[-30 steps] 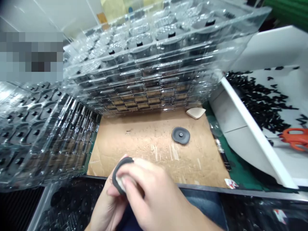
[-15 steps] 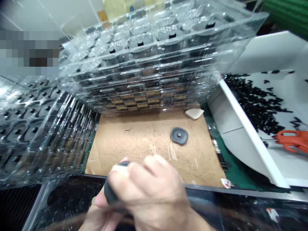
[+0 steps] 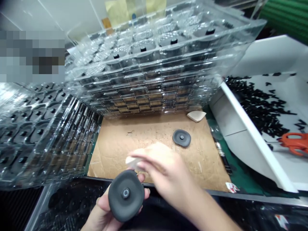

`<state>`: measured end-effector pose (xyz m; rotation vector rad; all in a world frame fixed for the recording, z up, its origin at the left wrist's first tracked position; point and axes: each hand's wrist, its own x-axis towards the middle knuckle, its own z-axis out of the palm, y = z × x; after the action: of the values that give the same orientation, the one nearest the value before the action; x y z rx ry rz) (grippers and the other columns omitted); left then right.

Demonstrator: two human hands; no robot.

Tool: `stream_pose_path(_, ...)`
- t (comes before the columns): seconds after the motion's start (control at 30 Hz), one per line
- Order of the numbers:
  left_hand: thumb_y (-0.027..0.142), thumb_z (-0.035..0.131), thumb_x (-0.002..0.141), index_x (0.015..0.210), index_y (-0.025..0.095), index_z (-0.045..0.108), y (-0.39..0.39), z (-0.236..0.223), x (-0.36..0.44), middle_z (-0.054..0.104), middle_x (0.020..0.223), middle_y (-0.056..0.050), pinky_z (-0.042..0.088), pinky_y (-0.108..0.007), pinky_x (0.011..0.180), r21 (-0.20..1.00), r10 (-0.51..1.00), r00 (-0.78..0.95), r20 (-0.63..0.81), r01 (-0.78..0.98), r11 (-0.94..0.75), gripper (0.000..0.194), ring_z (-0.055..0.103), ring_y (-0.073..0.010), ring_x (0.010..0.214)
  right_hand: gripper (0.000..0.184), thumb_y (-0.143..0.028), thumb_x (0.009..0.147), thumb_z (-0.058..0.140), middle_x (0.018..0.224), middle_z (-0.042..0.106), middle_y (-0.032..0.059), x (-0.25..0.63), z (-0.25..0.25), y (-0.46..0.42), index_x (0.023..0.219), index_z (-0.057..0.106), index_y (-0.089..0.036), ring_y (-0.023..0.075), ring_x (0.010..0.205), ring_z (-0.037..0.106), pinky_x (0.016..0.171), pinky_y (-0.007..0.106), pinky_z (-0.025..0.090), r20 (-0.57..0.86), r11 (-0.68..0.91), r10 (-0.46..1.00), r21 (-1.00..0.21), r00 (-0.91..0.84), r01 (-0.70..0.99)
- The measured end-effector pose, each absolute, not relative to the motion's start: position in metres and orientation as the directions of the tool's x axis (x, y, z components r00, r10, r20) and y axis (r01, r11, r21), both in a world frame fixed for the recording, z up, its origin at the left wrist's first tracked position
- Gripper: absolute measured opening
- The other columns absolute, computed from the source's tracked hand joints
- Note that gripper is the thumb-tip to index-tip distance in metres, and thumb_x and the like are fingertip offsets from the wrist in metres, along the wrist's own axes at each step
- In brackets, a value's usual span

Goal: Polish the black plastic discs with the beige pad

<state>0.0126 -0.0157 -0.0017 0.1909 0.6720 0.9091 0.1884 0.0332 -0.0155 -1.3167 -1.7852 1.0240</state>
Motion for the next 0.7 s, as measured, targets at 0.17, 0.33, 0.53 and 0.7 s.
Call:
stream_pose_path(0.17, 0.041, 0.079, 0.053, 0.108, 0.023, 0.064, -0.020, -0.007, 0.003, 0.067, 0.113, -0.005, 0.054, -0.029, 0.075, 0.301, 0.796, 0.467, -0.384, -0.752, 0.586, 0.060, 0.064, -0.0270, 0.098, 0.027, -0.031, 0.083, 0.051, 0.091, 0.066, 0.0048, 0.191, -0.053, 0.030, 0.105, 0.063, -0.023, 0.0164, 0.071, 0.063, 0.062, 0.028, 0.053, -0.137, 0.002, 0.952, -0.890, -0.272, 0.455)
stream_pose_path(0.33, 0.039, 0.074, 0.060, 0.111, 0.026, 0.062, -0.018, -0.006, -0.002, 0.064, 0.120, -0.006, 0.054, -0.030, 0.079, 0.263, 0.776, 0.481, -0.408, -0.752, 0.604, 0.054, 0.061, -0.0277, 0.104, 0.027, -0.029, 0.084, 0.044, 0.096, 0.061, 0.0092, 0.197, -0.094, 0.009, 0.083, 0.070, -0.021, 0.0222, 0.089, 0.063, 0.078, 0.036, 0.052, -0.131, -0.007, 0.976, -0.818, -0.175, 0.575)
stream_pose_path(0.53, 0.037, 0.072, 0.063, 0.109, 0.024, 0.064, -0.019, -0.007, -0.002, 0.064, 0.119, -0.006, 0.052, -0.030, 0.083, 0.282, 0.779, 0.428, -0.458, -0.761, 0.584, 0.048, 0.060, -0.0273, 0.106, 0.033, -0.038, 0.079, 0.054, 0.105, 0.059, 0.0121, 0.199, -0.101, -0.013, 0.102, 0.068, -0.020, 0.0201, 0.072, 0.066, 0.062, 0.031, 0.056, -0.107, 0.016, 0.983, -0.754, -0.147, 0.657)
stream_pose_path(0.7, 0.036, 0.075, 0.059, 0.105, 0.025, 0.066, -0.021, -0.006, 0.001, 0.066, 0.114, -0.005, 0.052, -0.030, 0.082, 0.303, 0.770, 0.391, -0.504, -0.754, 0.582, 0.048, 0.062, -0.0270, 0.103, 0.032, -0.036, 0.086, 0.041, 0.090, 0.066, 0.0085, 0.203, -0.096, 0.000, 0.099, 0.067, -0.022, 0.0231, 0.077, 0.066, 0.069, 0.037, 0.055, -0.045, 0.052, 0.991, -0.722, -0.122, 0.690)
